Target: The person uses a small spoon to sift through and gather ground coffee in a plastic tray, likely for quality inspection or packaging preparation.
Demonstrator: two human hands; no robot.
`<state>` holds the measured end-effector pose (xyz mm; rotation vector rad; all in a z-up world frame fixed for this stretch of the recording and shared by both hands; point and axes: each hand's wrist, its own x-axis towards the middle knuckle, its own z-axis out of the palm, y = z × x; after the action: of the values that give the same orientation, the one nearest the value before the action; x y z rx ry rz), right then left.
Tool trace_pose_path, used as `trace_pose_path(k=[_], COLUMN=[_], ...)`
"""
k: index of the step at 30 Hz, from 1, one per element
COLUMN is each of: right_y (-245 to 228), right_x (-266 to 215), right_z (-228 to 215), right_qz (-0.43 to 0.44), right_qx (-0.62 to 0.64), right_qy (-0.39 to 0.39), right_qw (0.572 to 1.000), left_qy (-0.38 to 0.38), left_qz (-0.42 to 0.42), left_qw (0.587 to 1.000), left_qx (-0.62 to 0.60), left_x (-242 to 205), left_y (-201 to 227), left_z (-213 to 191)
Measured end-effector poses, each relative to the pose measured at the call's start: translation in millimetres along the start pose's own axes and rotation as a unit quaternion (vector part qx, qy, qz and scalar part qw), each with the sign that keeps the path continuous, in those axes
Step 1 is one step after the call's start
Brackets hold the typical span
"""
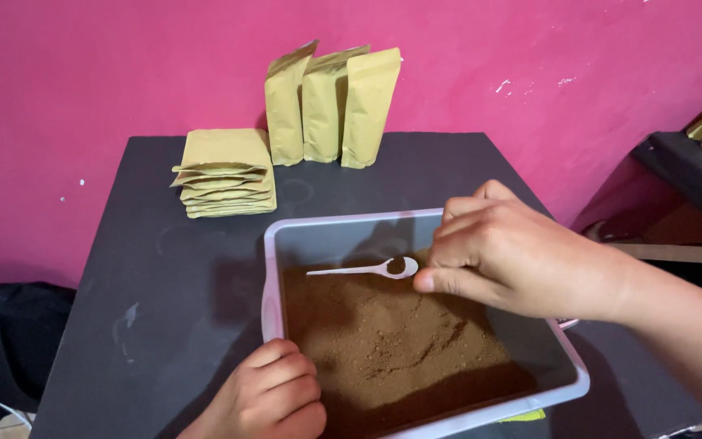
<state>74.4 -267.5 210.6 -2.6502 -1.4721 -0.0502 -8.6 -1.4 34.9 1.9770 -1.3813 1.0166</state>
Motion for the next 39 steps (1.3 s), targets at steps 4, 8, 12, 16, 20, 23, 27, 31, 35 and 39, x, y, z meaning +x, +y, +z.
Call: trace_pose_path(k=[4, 8, 12, 16, 20, 23, 27, 31, 35, 39], right_y=[2, 7, 10, 11, 9, 17, 32, 45, 46, 35], right_x=[4, 9, 13, 22, 38, 51, 66, 76, 75, 73], right_z=[-4, -4, -3, 6, 27, 57, 99, 136, 152, 135], right_qz=[-0.014, -0.031, -0.017, -0.053, -0.003, 0.041, 0.121, 0.164, 0.161, 0.177], right_qx=[0.028, 0.02, 0.031, 0.011, 0.061, -0.028, -0.12, -0.163, -0.149, -0.145], right_qy=[-0.011, 0.01, 0.024, 0.04, 0.004, 0.015, -0.116, -0.127, -0.13, -0.137], right_qw=[0.999, 0.999, 0.999, 0.998, 0.998, 0.999, 0.979, 0.964, 0.967, 0.964], left_qy=[-0.024, -0.012, -0.016, -0.016, -0.003, -0.008, 0.004, 0.007, -0.003, 0.002], left_qz=[-0.006, 0.001, -0.003, -0.012, 0.008, 0.004, 0.0, 0.001, 0.002, -0.009], left_qw=[1.0, 1.0, 1.0, 1.0, 1.0, 1.0, 1.0, 1.0, 1.0, 1.0], left_qx=[0.004, 0.021, 0.01, -0.01, 0.025, 0.01, -0.003, -0.004, 0.023, -0.006], left_x=[0, -1, -4, -1, -3, -1, -1, 3, -1, -1], left_y=[2, 2, 0, 1, -1, 2, 5, 7, 7, 11], left_z=[-4, -1, 0, -3, 0, -5, -6, -10, -10, -12])
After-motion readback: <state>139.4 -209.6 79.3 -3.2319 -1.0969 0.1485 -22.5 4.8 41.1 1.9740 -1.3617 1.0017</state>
